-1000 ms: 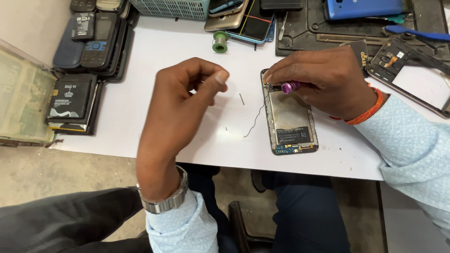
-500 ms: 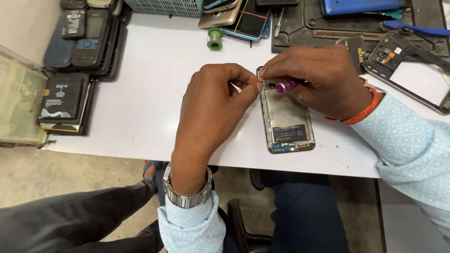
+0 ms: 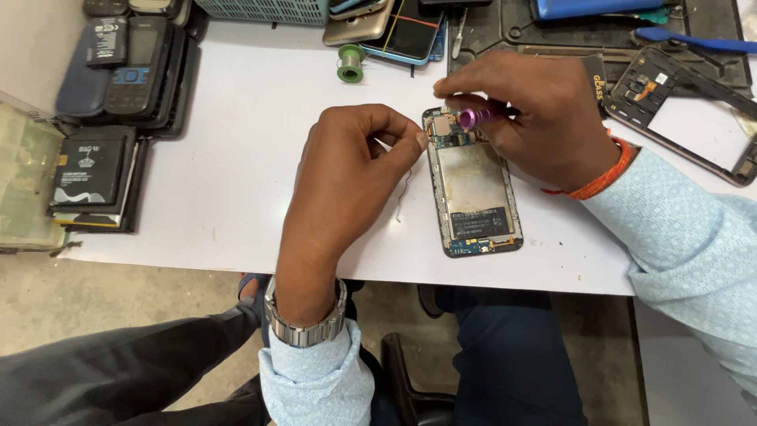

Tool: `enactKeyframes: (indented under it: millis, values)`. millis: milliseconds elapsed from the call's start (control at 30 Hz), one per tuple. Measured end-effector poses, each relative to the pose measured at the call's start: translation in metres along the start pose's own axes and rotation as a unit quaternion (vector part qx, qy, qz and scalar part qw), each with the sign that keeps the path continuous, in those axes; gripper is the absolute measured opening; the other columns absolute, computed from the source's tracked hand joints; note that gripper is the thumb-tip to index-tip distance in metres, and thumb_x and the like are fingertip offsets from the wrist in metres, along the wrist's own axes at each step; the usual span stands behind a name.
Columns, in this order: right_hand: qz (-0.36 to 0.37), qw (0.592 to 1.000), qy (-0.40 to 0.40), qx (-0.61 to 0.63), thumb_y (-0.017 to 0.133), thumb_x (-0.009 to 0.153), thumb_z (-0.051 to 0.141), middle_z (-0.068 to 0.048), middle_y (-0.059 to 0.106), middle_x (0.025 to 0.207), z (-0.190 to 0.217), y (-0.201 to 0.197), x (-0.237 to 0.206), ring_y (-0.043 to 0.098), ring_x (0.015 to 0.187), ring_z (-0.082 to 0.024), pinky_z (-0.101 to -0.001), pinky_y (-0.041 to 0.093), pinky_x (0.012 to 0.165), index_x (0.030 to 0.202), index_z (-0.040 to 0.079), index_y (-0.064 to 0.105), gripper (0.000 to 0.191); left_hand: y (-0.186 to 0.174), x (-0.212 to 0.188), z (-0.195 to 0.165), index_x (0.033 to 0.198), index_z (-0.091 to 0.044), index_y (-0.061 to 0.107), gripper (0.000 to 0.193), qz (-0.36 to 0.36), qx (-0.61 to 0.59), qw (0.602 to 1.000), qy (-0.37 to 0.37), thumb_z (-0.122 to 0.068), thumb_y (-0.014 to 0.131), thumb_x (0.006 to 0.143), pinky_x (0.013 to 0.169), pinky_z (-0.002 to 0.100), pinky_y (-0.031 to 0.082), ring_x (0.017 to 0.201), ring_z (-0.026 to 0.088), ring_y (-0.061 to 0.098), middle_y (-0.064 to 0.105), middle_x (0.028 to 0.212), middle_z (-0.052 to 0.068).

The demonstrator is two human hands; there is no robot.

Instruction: The person uses a purple precision screwdriver to remove screws from a disassembled smartphone on a white workbench. They then use a thin wire to probe and adjust small components on the motherboard while holding the device steady with the other hand.

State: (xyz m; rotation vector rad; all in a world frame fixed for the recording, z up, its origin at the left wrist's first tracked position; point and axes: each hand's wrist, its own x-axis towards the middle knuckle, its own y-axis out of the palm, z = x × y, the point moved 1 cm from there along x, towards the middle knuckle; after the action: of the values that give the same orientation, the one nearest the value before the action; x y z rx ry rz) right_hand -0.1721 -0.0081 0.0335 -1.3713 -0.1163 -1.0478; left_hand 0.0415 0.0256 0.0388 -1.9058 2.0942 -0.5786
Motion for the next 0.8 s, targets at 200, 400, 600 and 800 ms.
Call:
enactKeyframes:
  millis: [200,400,600,800]
  values:
    - [-0.017,1.0,0.001,0.015,0.079,0.091,-0.012,-0.015,0.072,0.109,-0.003,0.001,-0.001,0.074,0.092,-0.024,-0.0309,0.061,0.076,0.115,-0.001,0.071,0.028,0.003,0.0,0.003,0.088,-0.003,0.079,0.017,0.01,0.028,0.999,0.012,-0.019,0.075,0.087,0.052,0.026,0.05,0.054,0.009,0.064,0.075,0.067,0.005]
    - [-0.014,1.0,-0.003,0.01,0.08,0.095,-0.01,-0.014,0.073,0.11,-0.004,0.003,-0.003,0.074,0.091,-0.024,-0.0303,0.06,0.073,0.115,0.0,0.072,0.025,0.008,0.0,0.003,0.086,-0.002,0.078,0.016,0.013,0.044,0.999,0.006,-0.018,0.075,0.087,0.054,0.027,0.052,0.055,0.01,0.066,0.076,0.068,0.005]
    - [-0.018,1.0,-0.015,0.012,0.078,0.095,-0.012,-0.013,0.073,0.109,-0.008,0.004,-0.007,0.074,0.097,-0.024,-0.0297,0.061,0.078,0.113,0.0,0.07,0.023,0.011,0.0,0.001,0.083,-0.003,0.079,0.013,0.009,0.058,0.998,0.003,-0.016,0.076,0.082,0.055,0.028,0.054,0.056,0.01,0.069,0.076,0.067,0.005]
    - [-0.019,0.999,-0.003,0.03,0.077,0.095,-0.012,-0.013,0.073,0.113,-0.009,0.004,-0.01,0.074,0.097,-0.023,-0.0294,0.061,0.078,0.113,0.001,0.07,0.023,0.016,0.0,-0.004,0.082,-0.005,0.079,0.012,-0.01,0.11,0.994,-0.02,-0.017,0.076,0.082,0.054,0.03,0.052,0.053,0.013,0.069,0.075,0.065,0.007]
